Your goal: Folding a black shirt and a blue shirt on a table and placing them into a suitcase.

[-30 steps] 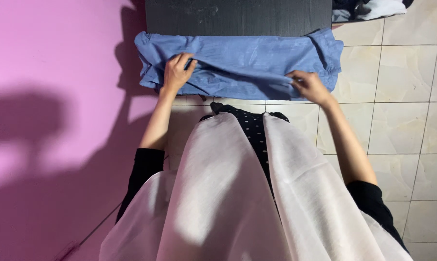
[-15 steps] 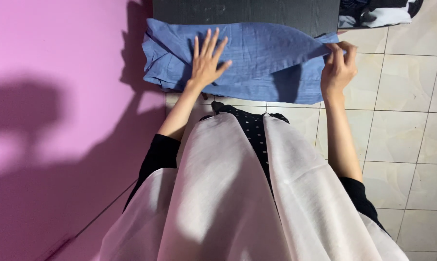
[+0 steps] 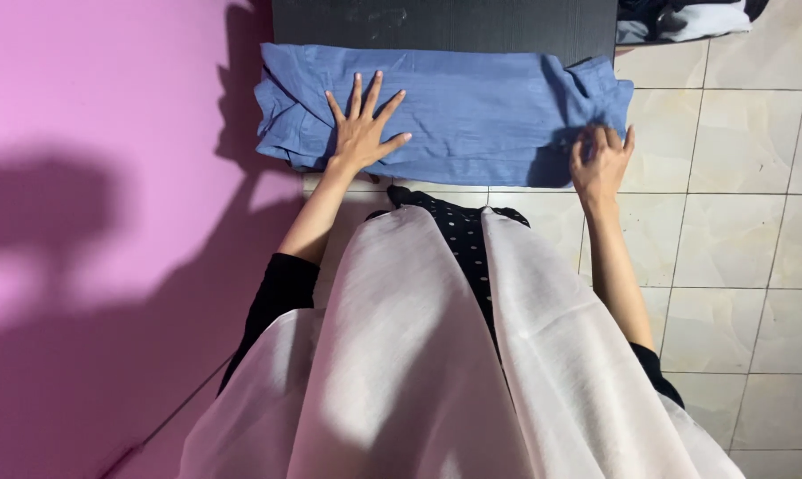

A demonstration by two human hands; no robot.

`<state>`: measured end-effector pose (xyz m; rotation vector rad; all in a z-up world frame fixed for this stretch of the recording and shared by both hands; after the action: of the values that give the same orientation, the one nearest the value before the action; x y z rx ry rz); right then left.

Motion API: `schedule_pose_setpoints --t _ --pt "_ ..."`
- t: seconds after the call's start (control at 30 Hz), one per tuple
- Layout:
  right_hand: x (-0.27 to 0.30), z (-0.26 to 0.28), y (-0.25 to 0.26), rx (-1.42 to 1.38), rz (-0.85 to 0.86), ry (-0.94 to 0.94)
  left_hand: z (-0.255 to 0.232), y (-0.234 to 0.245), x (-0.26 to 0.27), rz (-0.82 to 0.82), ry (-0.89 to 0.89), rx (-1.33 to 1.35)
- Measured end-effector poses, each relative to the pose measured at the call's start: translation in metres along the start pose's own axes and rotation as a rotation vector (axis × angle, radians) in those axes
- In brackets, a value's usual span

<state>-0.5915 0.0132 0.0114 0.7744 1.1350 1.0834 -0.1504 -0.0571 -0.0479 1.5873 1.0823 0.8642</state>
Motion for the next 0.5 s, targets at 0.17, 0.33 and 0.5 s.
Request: schedule_pose_setpoints --t 0.17,0.33,0.5 --pt "0.000 0.009 0.017 -0.254 -0.390 0.172 0.001 0.000 -0.002 -0.013 0.052 0.009" --pt "0.020 0.004 0.022 -0.100 -0.243 0.001 0.007 -0.001 0.000 -0.010 0.073 0.005" --pt "0.018 -0.014 -0.004 0.113 -0.162 -0.171 0.004 0.002 -0.007 0.019 0.072 -0.003"
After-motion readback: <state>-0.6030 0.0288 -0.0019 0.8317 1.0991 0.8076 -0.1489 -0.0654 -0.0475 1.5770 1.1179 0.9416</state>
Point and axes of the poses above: each hand's wrist, its own x-axis away from the middle knuckle, its own y-axis out of the back of the hand, z = x × y, the point moved 4 cm from there along -x, towards the middle knuckle, and after that the axes turned 8 degrees about -z, right-handed, at the moved point
